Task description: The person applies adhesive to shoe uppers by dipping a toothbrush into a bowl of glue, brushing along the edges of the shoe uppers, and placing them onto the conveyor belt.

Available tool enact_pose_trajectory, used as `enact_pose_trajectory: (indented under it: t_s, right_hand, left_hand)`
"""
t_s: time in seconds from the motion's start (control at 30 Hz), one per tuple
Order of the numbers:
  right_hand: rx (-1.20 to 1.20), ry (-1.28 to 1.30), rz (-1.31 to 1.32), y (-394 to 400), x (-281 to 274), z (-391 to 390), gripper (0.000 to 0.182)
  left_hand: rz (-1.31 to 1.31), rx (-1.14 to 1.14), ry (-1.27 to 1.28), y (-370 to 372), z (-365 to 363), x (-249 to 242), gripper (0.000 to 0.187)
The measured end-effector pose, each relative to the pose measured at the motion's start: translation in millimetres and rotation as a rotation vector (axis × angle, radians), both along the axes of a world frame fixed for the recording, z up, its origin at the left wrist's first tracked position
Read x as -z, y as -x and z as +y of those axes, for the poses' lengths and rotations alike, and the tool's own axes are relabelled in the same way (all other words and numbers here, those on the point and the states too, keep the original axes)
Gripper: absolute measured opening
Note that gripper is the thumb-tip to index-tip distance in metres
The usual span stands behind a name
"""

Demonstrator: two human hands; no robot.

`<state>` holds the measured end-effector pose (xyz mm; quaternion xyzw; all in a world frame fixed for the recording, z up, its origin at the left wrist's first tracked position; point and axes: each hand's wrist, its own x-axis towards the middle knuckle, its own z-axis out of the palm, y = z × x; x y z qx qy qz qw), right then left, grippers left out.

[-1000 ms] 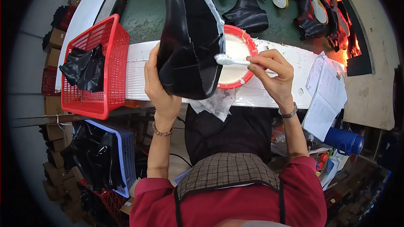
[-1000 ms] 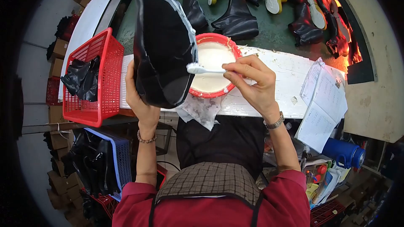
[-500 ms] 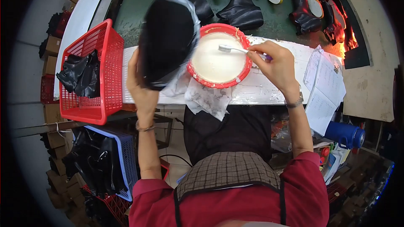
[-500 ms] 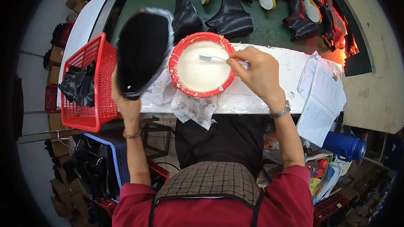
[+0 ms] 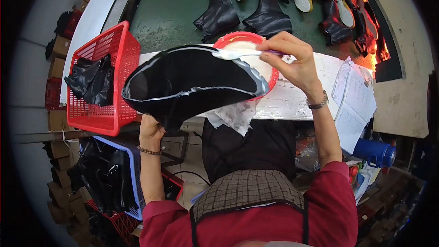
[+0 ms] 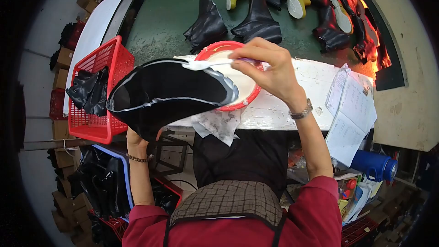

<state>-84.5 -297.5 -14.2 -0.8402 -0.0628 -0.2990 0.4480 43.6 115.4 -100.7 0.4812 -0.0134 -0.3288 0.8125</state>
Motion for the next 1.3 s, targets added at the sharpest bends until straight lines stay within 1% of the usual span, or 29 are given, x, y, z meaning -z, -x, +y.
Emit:
enact_pose_trajectory:
  t_s: [0.03, 0.07, 0.13, 0.17, 0.23, 0.27, 0.3, 0.37, 0.4, 0.43, 0.5, 0.53, 0.57, 0.63, 0.73, 0.77, 0.83, 0.87, 0.9, 0.93, 0.97, 1.0, 1.03, 1.1, 1.13, 1.17, 1.2, 1.23, 1.3]
  right_hand:
    - [0.022, 0.015, 0.019, 2, 1, -3, 0.017]
    - [0.019, 0.004, 0.043, 7, 4, -6, 0.017]
    - [0.015, -0.008, 0.049, 13, 10, -8, 0.017]
    - [0.025, -0.025, 0.065, 15, 9, -7, 0.017]
    - [0.049, 0.009, 0.056, 11, 6, -4, 0.015]
    - [0.04, 0.041, 0.032, 7, 2, -2, 0.014]
    - [0.031, 0.075, 0.005, 3, -1, -2, 0.013]
    - [0.015, 0.092, -0.017, -2, -5, -5, 0.011]
    - [0.002, 0.119, -0.007, -4, -8, -6, 0.011]
    - [-0.014, 0.146, 0.003, -6, -11, -7, 0.011]
    - [-0.04, 0.184, 0.0, -11, -16, -9, 0.011]
    - [-0.055, 0.222, -0.001, -13, -18, -10, 0.012]
    - [-0.063, 0.22, -0.002, -16, -20, -10, 0.012]
    - [-0.111, 0.278, 0.037, -19, -25, -10, 0.013]
    - [-0.185, 0.284, 0.083, -28, -31, -10, 0.012]
    - [-0.19, 0.285, 0.081, -31, -33, -8, 0.012]
    - [-0.231, 0.368, 0.065, -39, -36, -1, 0.014]
    - [-0.23, 0.37, 0.06, -43, -36, 4, 0.014]
    - [-0.256, 0.392, 0.018, -48, -35, 10, 0.015]
    - [-0.282, 0.415, -0.027, -53, -33, 15, 0.016]
    - [-0.285, 0.395, 0.0, -56, -33, 18, 0.017]
    - [-0.255, 0.378, 0.024, -55, -34, 18, 0.016]
    - [-0.226, 0.359, 0.049, -54, -35, 16, 0.015]
    - [-0.096, 0.015, 0.077, -50, -14, -1, 0.015]
    - [0.012, -0.057, 0.046, -46, 4, -18, 0.015]
    - [0.124, -0.243, 0.129, -34, 13, -30, 0.017]
    - [0.205, -0.389, 0.2, -22, 29, -45, 0.022]
    - [0.25, -0.461, 0.153, -13, 51, -50, 0.025]
    - [0.324, -0.629, 0.23, 7, 107, -60, 0.026]
  left_hand:
    - [-0.005, -0.041, 0.062, -1, -1, 0, 0.047]
    - [-0.011, -0.053, 0.065, -1, -4, -6, 0.047]
    - [-0.01, 0.202, 0.322, 0, -9, -24, 0.043]
    - [-0.009, 0.198, 0.322, 2, -8, -18, 0.043]
    - [0.12, -0.044, 0.062, 8, -5, -4, 0.044]
    - [0.162, -0.057, -0.04, 9, -10, -8, 0.042]
    - [0.162, -0.054, -0.04, 9, -12, -7, 0.042]
    - [0.119, 0.102, 0.023, 9, -13, -4, 0.041]
    - [0.156, 0.016, -0.085, 20, -34, -34, 0.041]
    - [0.154, 0.007, -0.084, 20, -38, -33, 0.041]
    - [0.196, 0.094, -0.204, 20, -39, -27, 0.04]
    - [0.188, 0.159, -0.182, 21, -39, -23, 0.042]
    - [0.139, 0.283, -0.267, 25, -48, -41, 0.04]
    - [0.165, 0.385, -0.293, 29, -56, -53, 0.03]
    - [0.204, 0.528, -0.302, 30, -61, -49, 0.021]
    - [0.203, 0.523, -0.301, 30, -65, -52, 0.021]
    - [0.082, 0.73, -0.263, 30, -72, -59, 0.018]
    - [-0.063, 0.811, -0.206, 31, -77, -54, 0.023]
    - [-0.072, 0.809, -0.207, 34, -78, -55, 0.023]
    - [0.098, 0.762, -0.273, 37, -82, -56, 0.028]
    - [0.265, 0.709, -0.336, 40, -88, -64, 0.034]
    - [0.301, 0.62, -0.333, 39, -88, -67, 0.05]
    - [0.291, 0.615, -0.331, 38, -86, -70, 0.05]
    - [0.227, 0.488, -0.24, 28, -77, -76, 0.057]
    - [0.221, 0.445, -0.129, 19, -67, -66, 0.063]
    - [0.217, 0.458, 0.042, 4, -57, -53, 0.065]
    - [0.243, 0.28, -0.003, -7, -53, -40, 0.042]
    - [0.268, 0.102, -0.044, -19, -51, -30, 0.022]
    - [0.291, 0.078, 0.041, -59, -54, -21, 0.009]
